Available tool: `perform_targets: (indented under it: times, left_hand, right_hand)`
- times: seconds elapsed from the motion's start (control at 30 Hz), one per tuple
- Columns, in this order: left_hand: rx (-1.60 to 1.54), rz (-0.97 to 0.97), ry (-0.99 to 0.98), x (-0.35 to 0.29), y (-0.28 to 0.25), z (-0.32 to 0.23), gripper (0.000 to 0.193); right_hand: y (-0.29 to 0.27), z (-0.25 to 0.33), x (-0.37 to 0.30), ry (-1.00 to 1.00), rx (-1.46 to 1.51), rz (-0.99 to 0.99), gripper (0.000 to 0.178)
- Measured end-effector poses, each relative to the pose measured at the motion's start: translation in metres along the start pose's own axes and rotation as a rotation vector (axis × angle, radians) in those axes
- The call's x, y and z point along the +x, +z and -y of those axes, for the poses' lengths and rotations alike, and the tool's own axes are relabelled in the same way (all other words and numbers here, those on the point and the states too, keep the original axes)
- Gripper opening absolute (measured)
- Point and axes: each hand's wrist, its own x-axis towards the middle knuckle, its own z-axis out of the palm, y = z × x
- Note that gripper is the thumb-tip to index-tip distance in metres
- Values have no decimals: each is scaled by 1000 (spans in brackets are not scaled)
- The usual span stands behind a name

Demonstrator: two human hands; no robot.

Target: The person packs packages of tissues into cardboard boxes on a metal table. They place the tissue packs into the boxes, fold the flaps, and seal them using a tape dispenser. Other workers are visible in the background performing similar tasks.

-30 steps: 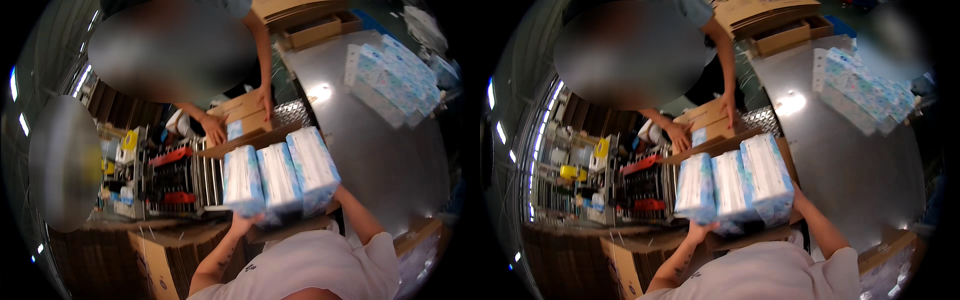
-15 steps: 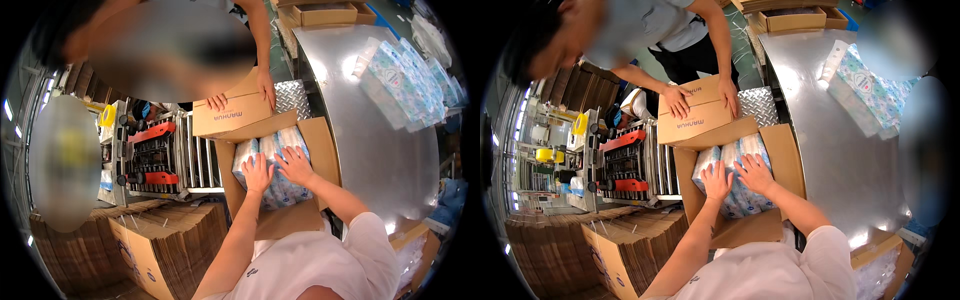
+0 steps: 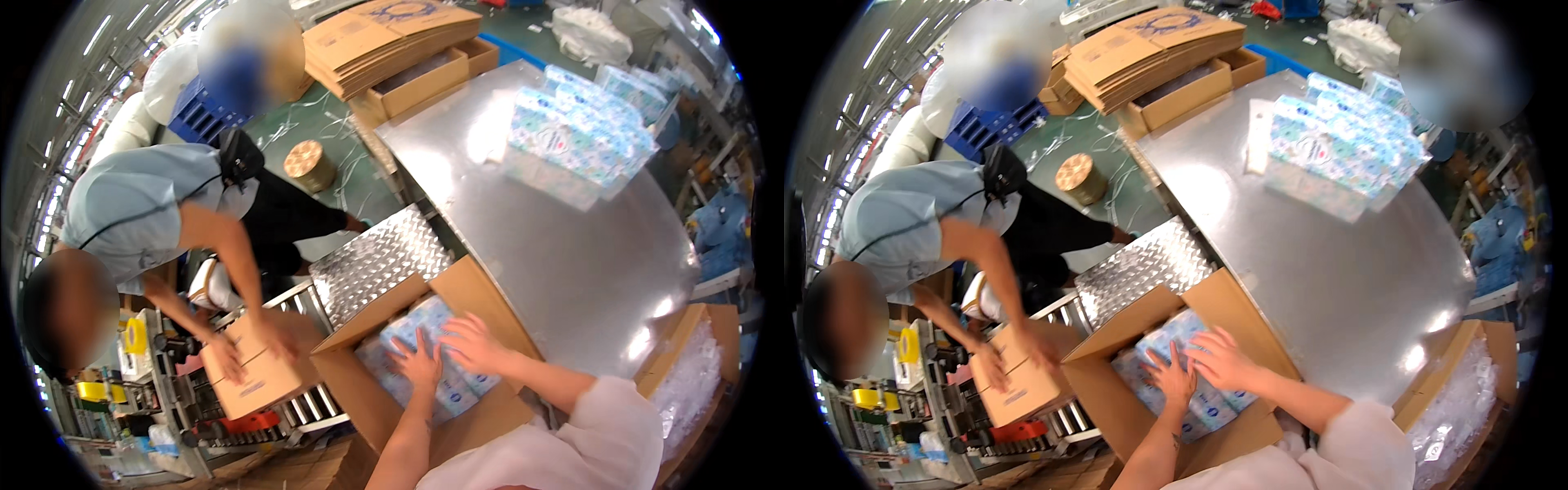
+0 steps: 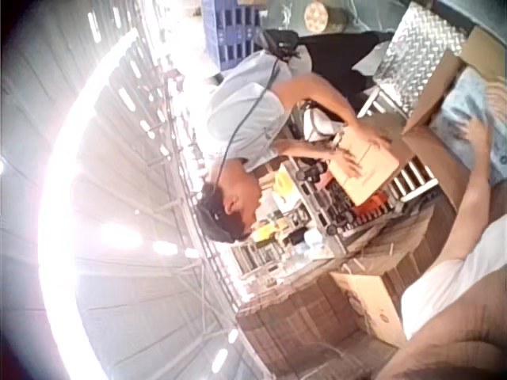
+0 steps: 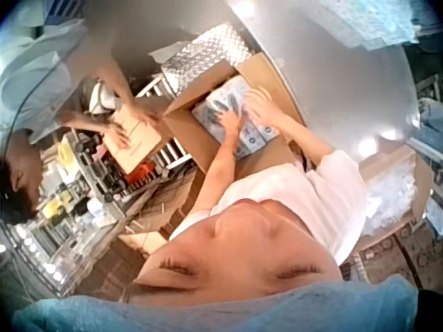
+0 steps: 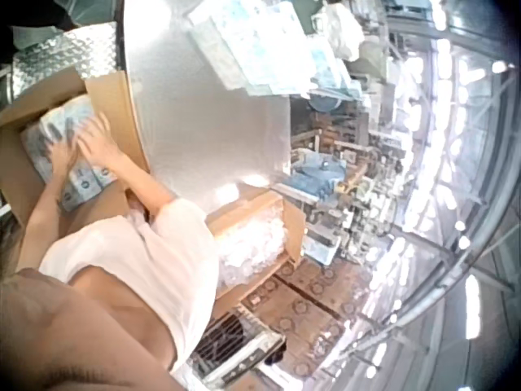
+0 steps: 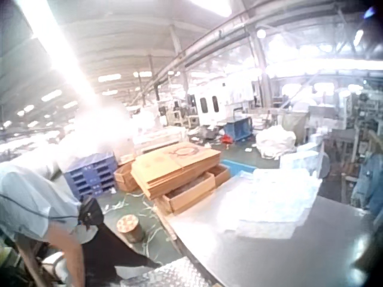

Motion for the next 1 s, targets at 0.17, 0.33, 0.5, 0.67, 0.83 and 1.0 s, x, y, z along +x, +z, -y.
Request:
perform_targets:
  times: [0.17,0.33,0.5,0.67,0.83,1.0]
  left_hand:
    - [61,110,15,14,15,-9,70]
    - [91,364,3,17,7,-13,73]
    - [425,643,272,-82,44,6,78]
    - [323,987,746,-36,72,-1,66]
    - [-971,507,2,-49,-47,-108,76]
    - [-780,303,26,-55,-17,-115,57]
  right_hand:
    - [-153,-28,-277,694,-577,-401,29]
    - [-186,47,-552,1921,-1160,-798,54]
    - [-79,45,-626,1898,-871,-454,70]
    - [-113,52,-603,1736,-835,-600,44]
    - [-145,74,-631,1578,-767,-1035,22]
    - [-171,96,-609,1391,-474,-1562,33]
